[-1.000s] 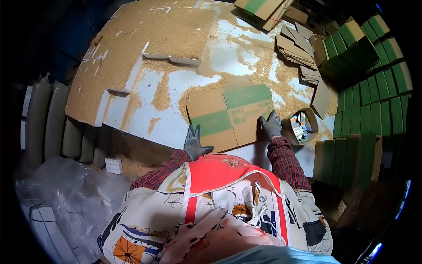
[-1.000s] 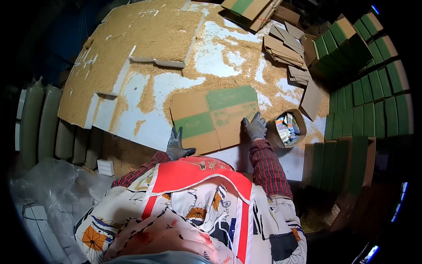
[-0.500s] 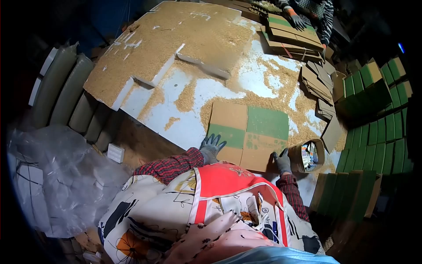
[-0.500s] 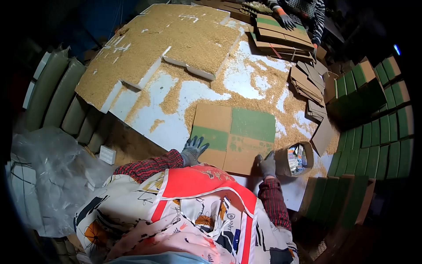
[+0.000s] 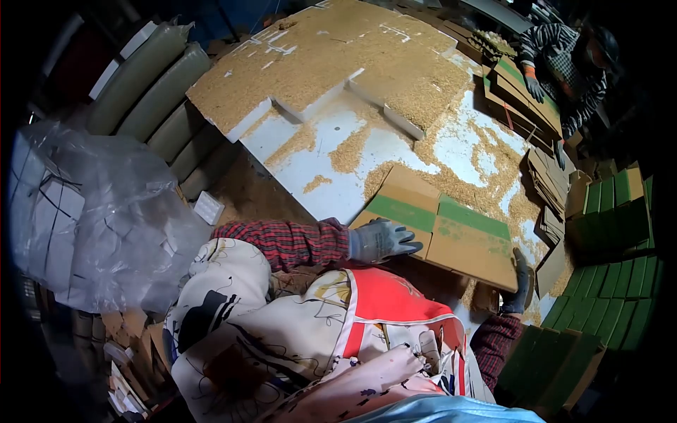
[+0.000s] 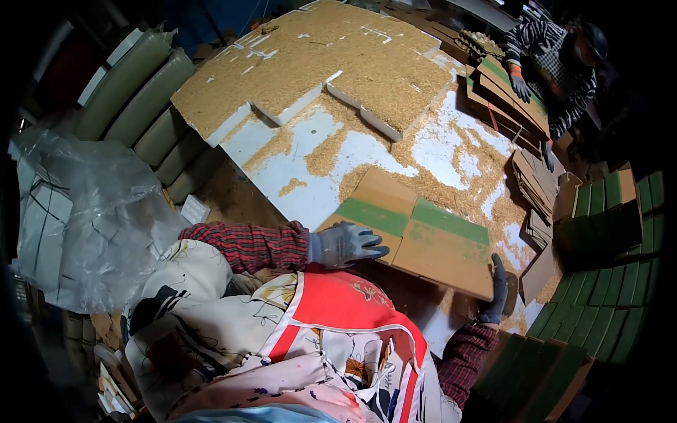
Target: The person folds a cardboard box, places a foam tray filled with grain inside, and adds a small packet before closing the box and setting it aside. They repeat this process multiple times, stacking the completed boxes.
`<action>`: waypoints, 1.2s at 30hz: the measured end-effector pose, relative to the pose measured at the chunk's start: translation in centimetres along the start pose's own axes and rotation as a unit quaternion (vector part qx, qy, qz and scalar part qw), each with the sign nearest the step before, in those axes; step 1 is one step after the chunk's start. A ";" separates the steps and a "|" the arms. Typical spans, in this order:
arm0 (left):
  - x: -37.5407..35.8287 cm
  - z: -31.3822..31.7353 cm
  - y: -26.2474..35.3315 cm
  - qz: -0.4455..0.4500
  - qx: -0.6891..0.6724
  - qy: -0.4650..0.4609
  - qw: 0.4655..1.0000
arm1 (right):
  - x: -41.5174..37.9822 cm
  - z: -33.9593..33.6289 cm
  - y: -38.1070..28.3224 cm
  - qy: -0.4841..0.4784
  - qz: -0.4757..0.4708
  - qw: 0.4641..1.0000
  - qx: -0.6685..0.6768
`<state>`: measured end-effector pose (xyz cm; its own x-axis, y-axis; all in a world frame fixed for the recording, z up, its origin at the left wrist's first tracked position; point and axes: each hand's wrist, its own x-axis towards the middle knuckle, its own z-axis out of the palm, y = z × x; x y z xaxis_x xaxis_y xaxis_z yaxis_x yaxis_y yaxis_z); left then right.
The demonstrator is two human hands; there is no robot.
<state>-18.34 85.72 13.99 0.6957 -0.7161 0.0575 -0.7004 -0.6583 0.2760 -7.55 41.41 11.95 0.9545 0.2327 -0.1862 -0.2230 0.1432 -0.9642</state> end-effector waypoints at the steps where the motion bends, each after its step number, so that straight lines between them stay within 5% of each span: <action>1: 0.3 -2.9 0.8 -0.016 -0.043 -0.008 0.999 | 1.0 0.0 -0.3 -0.076 0.011 0.970 0.232; 2: 0.6 -5.3 1.4 -0.033 -0.087 -0.016 0.996 | 2.5 0.1 -0.9 -0.163 0.070 0.880 0.441; 5: 1.4 -6.2 1.7 -0.062 -0.244 -0.021 0.968 | 4.5 9.2 -0.8 0.071 -0.005 0.995 0.068; 6: 1.9 -5.1 1.1 -0.065 -0.292 -0.001 0.954 | 5.6 11.7 0.6 0.101 -0.045 0.986 -0.125; 7: 2.4 -1.2 -0.5 -0.053 -0.363 0.062 0.928 | 6.7 13.4 2.0 0.123 -0.086 0.975 -0.162; 8: 1.9 -3.2 0.0 -0.115 -0.583 -0.001 0.804 | 7.3 14.5 2.9 0.146 -0.128 0.961 -0.198; 10: 1.3 -1.8 -1.4 -0.150 -0.797 -0.002 0.586 | 7.0 14.1 3.6 0.102 -0.107 0.971 -0.188; 13: -0.2 -3.3 -0.3 -0.142 -0.887 -0.003 0.439 | 5.4 10.3 7.0 0.065 -0.050 0.975 -0.205; 14: 0.2 -3.8 -0.2 -0.150 -0.877 0.000 0.457 | 3.6 11.8 4.6 0.072 0.009 0.984 -0.161; 16: 0.7 -4.6 1.0 -0.175 -0.857 -0.011 0.485 | 3.3 14.3 2.3 0.123 -0.111 0.982 -0.094; 18: 1.3 -5.5 1.8 -0.200 -0.831 -0.033 0.519 | 4.3 13.3 2.4 0.106 -0.096 0.980 -0.135; 20: 2.0 -6.3 1.7 -0.220 -0.797 -0.049 0.560 | 5.1 10.6 4.8 0.052 -0.200 0.946 -0.249; 21: 2.1 -5.5 0.8 -0.227 -0.880 -0.066 0.412 | 4.4 9.8 4.9 0.048 -0.215 0.934 -0.282; 22: 2.0 -4.0 -0.2 -0.194 -0.856 -0.025 0.479 | 3.0 9.1 4.9 0.043 -0.227 0.920 -0.316; 24: 2.0 -1.2 -2.4 -0.122 -0.786 0.058 0.603 | 0.0 12.8 -1.1 0.125 -0.074 0.976 -0.165; 25: 2.5 -0.7 -2.5 -0.104 -0.770 0.099 0.622 | -1.1 13.4 -2.5 0.120 -0.102 0.978 -0.136; 28: 4.6 -4.0 -0.5 -0.118 -0.739 0.281 0.601 | -3.5 14.7 -6.4 0.123 -0.152 0.971 -0.137; 29: 5.2 -4.5 -0.2 -0.139 -0.771 0.329 0.528 | -3.7 15.0 -7.6 0.076 -0.111 0.968 -0.214; 30: 6.4 -3.5 -1.0 -0.162 -0.725 0.392 0.542 | -3.6 15.2 -8.2 0.029 -0.069 0.955 -0.286; 31: 7.2 -2.7 -2.0 -0.202 -0.580 0.404 0.678 | -2.0 13.6 -6.2 -0.051 -0.055 0.931 -0.358; 32: 7.8 -2.2 -2.5 -0.231 -0.411 0.400 0.785 | -0.1 12.4 -2.8 -0.103 -0.165 0.876 -0.441; 35: 9.2 -1.9 -1.1 -0.204 -0.252 0.349 0.879 | 0.8 13.6 -2.0 -0.080 -0.160 0.786 -0.592; 36: 9.5 -1.8 -0.6 -0.198 -0.197 0.337 0.899 | 0.4 12.8 -2.0 -0.078 -0.121 0.872 -0.467</action>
<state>-11.07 79.74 16.14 0.9098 -0.0537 0.4115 -0.3584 -0.6018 0.7137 -9.27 53.52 16.23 0.8962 0.4436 0.0022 0.3100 -0.6227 -0.7184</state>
